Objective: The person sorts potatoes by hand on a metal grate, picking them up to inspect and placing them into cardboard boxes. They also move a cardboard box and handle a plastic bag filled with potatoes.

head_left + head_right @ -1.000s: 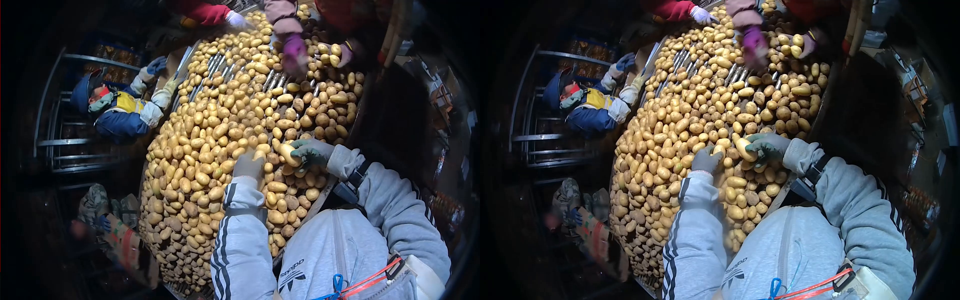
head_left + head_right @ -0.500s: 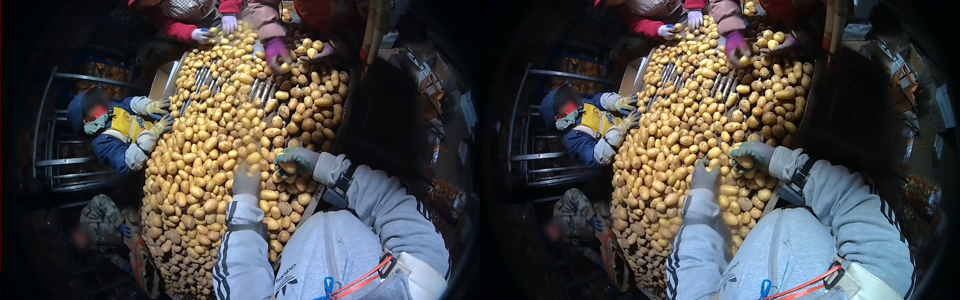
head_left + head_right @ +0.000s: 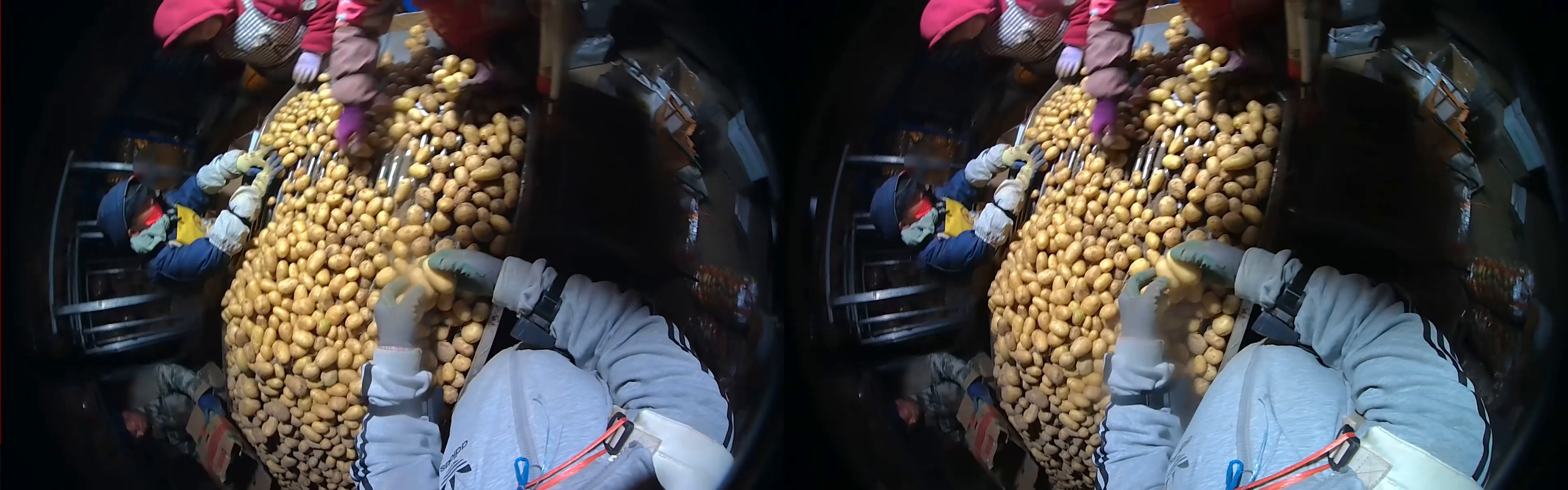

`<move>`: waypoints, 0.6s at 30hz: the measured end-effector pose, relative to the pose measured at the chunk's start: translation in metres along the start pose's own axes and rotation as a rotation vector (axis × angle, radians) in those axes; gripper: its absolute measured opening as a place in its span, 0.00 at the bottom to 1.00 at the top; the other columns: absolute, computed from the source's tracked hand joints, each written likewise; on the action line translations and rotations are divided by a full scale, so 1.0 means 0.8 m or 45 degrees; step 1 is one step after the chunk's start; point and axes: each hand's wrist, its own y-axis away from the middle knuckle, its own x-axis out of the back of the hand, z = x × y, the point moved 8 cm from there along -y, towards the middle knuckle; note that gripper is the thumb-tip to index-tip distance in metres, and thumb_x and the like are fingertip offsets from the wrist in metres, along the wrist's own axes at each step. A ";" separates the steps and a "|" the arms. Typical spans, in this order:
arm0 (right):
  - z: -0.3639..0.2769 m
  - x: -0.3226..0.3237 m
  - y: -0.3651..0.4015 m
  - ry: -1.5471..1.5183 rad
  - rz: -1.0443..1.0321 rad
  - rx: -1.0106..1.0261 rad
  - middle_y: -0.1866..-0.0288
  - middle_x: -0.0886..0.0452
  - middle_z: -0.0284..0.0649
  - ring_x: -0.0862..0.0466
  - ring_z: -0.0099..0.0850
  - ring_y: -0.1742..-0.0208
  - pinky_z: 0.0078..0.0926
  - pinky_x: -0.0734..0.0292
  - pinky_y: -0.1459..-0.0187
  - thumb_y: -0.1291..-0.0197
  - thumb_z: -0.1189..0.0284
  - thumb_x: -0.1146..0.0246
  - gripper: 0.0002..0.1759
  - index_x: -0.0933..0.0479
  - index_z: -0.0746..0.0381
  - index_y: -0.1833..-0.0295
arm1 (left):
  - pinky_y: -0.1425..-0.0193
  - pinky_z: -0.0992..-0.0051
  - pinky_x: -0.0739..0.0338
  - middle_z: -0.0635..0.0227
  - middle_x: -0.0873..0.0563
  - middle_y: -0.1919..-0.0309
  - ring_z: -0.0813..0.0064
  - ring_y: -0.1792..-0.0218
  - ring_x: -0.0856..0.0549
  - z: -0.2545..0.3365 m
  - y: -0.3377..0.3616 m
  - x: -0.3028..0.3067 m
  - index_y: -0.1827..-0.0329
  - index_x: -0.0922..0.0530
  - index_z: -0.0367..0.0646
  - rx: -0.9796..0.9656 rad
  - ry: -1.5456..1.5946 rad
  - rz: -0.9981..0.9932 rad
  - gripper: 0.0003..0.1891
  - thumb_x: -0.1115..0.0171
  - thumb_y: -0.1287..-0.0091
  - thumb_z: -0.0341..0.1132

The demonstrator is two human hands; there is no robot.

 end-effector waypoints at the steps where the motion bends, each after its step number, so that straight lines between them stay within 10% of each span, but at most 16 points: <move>1: 0.001 0.000 0.008 -0.012 -0.003 -0.006 0.52 0.13 0.38 0.14 0.28 0.55 0.27 0.17 0.55 0.21 0.58 0.40 0.18 0.17 0.61 0.41 | 0.63 0.78 0.20 0.65 0.11 0.57 0.79 0.64 0.15 0.010 0.007 -0.011 0.40 0.16 0.34 0.054 0.023 -0.022 0.21 0.27 0.35 0.34; 2: 0.005 -0.001 0.015 0.069 0.038 -0.015 0.55 0.12 0.37 0.14 0.26 0.61 0.24 0.19 0.62 0.20 0.55 0.42 0.20 0.16 0.61 0.44 | 0.63 0.78 0.20 0.65 0.11 0.58 0.80 0.64 0.15 0.013 0.011 -0.021 0.40 0.16 0.34 0.110 0.044 -0.043 0.21 0.27 0.35 0.34; 3: 0.008 -0.002 0.022 0.151 0.078 -0.025 0.58 0.12 0.37 0.15 0.23 0.68 0.21 0.20 0.70 0.19 0.53 0.45 0.23 0.15 0.61 0.46 | 0.63 0.80 0.21 0.67 0.12 0.59 0.82 0.64 0.15 -0.008 -0.012 -0.031 0.40 0.15 0.33 -0.337 -0.026 -0.063 0.20 0.28 0.34 0.33; 6: 0.020 0.033 0.024 0.072 0.018 0.315 0.38 0.14 0.39 0.17 0.24 0.39 0.28 0.20 0.36 0.15 0.62 0.48 0.22 0.21 0.65 0.31 | 0.57 0.80 0.19 0.69 0.12 0.60 0.81 0.62 0.14 0.035 0.015 -0.078 0.41 0.14 0.33 -0.018 0.177 -0.209 0.19 0.29 0.33 0.33; 9: 0.028 0.029 0.021 -0.668 -0.424 0.142 0.38 0.15 0.38 0.16 0.25 0.40 0.29 0.20 0.35 0.23 0.66 0.37 0.22 0.24 0.62 0.28 | 0.52 0.79 0.18 0.68 0.11 0.58 0.78 0.56 0.13 0.055 0.016 -0.103 0.40 0.13 0.33 -0.248 0.053 -0.317 0.18 0.30 0.31 0.32; 10: 0.018 0.055 0.024 0.409 -0.269 0.809 0.37 0.16 0.38 0.17 0.26 0.38 0.29 0.20 0.34 0.37 0.73 0.23 0.37 0.28 0.59 0.24 | 0.52 0.78 0.18 0.67 0.11 0.56 0.77 0.55 0.13 0.067 0.020 -0.120 0.40 0.14 0.33 -0.349 0.034 -0.383 0.18 0.29 0.31 0.32; 11: 0.016 0.061 0.028 0.573 -0.177 0.874 0.37 0.16 0.39 0.17 0.27 0.38 0.30 0.19 0.35 0.36 0.71 0.25 0.35 0.28 0.59 0.25 | 0.51 0.76 0.16 0.64 0.11 0.51 0.77 0.51 0.13 0.073 0.031 -0.137 0.40 0.14 0.32 -0.058 0.250 -0.519 0.18 0.30 0.29 0.31; 13: 0.007 0.079 0.029 0.286 -0.086 0.651 0.38 0.16 0.41 0.16 0.28 0.39 0.31 0.18 0.36 0.34 0.68 0.27 0.33 0.27 0.60 0.26 | 0.47 0.74 0.16 0.60 0.13 0.45 0.72 0.49 0.13 0.069 0.032 -0.150 0.39 0.15 0.30 -0.315 0.179 -0.601 0.19 0.33 0.26 0.36; 18: -0.024 0.130 0.076 -0.219 0.061 0.452 0.39 0.14 0.45 0.14 0.32 0.42 0.35 0.17 0.38 0.30 0.61 0.34 0.29 0.24 0.62 0.29 | 0.53 0.75 0.16 0.59 0.13 0.47 0.71 0.55 0.14 0.090 0.035 -0.183 0.25 0.27 0.30 0.012 0.598 -0.725 0.25 0.44 0.19 0.38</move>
